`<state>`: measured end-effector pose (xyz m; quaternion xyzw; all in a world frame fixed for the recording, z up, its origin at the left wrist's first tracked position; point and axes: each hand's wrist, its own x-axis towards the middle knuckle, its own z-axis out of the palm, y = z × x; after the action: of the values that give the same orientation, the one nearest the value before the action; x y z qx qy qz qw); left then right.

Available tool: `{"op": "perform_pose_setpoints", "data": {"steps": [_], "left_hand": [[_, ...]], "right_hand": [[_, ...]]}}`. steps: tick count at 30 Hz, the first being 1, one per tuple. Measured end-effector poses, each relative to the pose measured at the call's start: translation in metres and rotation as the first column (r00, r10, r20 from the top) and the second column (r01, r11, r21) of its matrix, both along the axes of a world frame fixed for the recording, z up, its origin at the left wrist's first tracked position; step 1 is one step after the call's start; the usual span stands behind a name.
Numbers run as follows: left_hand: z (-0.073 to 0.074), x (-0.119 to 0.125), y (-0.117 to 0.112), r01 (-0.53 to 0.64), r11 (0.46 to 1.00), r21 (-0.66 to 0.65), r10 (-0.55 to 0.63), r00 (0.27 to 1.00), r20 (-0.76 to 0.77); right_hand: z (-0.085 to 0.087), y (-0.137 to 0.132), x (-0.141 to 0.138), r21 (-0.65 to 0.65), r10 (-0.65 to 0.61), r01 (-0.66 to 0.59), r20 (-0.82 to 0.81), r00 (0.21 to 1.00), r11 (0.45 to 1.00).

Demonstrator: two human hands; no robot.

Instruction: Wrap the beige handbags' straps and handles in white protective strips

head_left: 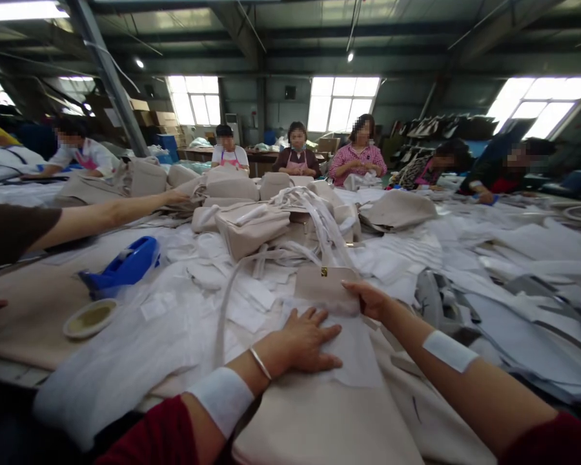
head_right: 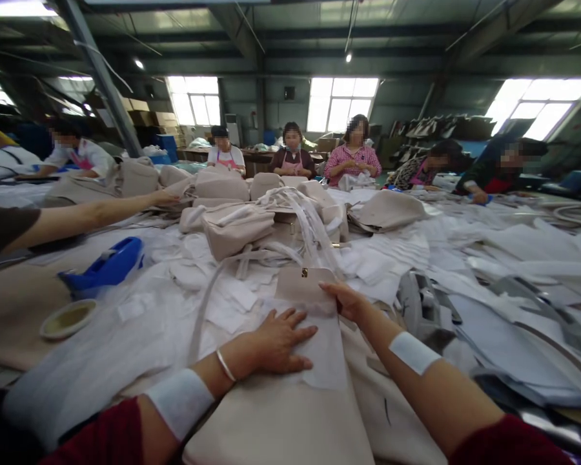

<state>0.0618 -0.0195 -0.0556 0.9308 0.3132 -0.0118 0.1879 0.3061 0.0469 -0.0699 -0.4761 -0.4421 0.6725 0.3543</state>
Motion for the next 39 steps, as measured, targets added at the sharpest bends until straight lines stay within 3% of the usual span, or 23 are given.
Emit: {"op": "perform_pose_setpoints", "data": {"steps": [8,14,17,21,28,32,34,39], "left_hand": [[0.001,0.005,0.003,-0.002,1.0,-0.011,0.001,0.999,-0.035],[0.001,0.008,0.003,-0.006,1.0,-0.012,0.005,0.997,-0.071],[0.002,0.006,0.002,-0.001,1.0,0.019,0.002,0.999,-0.054],[0.002,0.005,-0.001,0.007,0.999,0.051,-0.007,1.0,-0.012],[0.005,0.004,0.001,-0.009,1.0,0.01,0.009,1.0,-0.002],[0.006,0.005,0.001,-0.019,0.999,0.036,0.019,1.0,0.0],[0.003,0.006,0.001,-0.007,0.997,0.076,0.006,1.0,0.017],[-0.003,0.008,0.002,0.012,0.995,0.103,-0.015,0.999,0.032]], "right_hand": [[0.044,0.028,-0.007,0.054,0.182,-0.206,0.29,0.94,0.977],[0.059,0.029,-0.016,0.193,0.168,-0.332,0.573,0.802,0.923],[0.061,0.014,-0.014,0.235,0.184,-0.413,0.632,0.753,0.88],[0.054,-0.009,-0.005,0.262,0.205,-0.459,0.638,0.743,0.849],[0.035,-0.021,0.008,0.275,0.202,-0.436,0.598,0.775,0.857],[0.042,-0.028,0.004,0.241,0.261,-0.462,0.57,0.779,0.854],[0.053,-0.033,-0.003,0.241,0.248,-0.508,0.655,0.714,0.827],[0.076,-0.045,-0.035,0.196,0.084,-0.712,0.937,0.338,0.674]]}}
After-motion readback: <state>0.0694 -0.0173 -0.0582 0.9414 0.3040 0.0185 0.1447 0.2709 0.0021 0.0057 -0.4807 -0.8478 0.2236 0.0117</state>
